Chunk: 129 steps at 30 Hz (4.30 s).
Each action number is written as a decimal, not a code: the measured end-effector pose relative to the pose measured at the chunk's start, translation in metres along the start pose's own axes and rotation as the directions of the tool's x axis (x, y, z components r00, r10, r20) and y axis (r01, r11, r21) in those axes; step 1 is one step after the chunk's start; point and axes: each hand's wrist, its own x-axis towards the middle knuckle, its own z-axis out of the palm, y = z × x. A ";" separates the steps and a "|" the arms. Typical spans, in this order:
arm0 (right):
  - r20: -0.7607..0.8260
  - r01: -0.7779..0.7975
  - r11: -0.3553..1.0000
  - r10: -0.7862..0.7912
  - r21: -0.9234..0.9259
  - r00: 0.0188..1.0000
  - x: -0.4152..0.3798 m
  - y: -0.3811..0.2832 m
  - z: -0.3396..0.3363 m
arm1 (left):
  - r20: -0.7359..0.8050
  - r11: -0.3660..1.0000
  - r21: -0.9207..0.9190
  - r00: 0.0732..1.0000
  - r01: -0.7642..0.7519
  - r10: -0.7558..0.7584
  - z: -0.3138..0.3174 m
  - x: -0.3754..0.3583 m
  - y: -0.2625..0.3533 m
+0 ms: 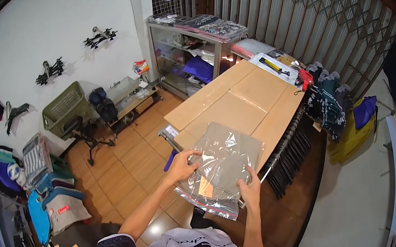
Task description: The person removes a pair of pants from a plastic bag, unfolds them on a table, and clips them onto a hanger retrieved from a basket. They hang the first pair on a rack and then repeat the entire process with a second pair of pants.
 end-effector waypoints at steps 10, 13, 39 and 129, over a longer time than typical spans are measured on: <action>-0.279 0.057 0.871 -0.217 -0.489 0.935 0.105 0.016 0.053 | -0.036 0.996 0.033 0.996 -0.078 0.079 0.021 0.151 -0.083; -0.319 -0.021 0.878 -0.152 -0.479 0.935 0.130 0.005 0.062 | -0.026 0.996 0.070 0.998 -0.053 0.055 0.022 0.182 -0.081; -0.524 -0.255 0.755 -0.135 -0.604 0.841 0.197 0.011 0.112 | 0.102 0.832 0.148 0.845 -0.535 0.525 0.019 0.300 -0.123; -0.889 -0.506 0.828 0.020 -0.242 0.458 0.125 -0.006 0.223 | 0.313 0.661 -0.360 0.583 -0.658 0.750 0.019 0.242 -0.078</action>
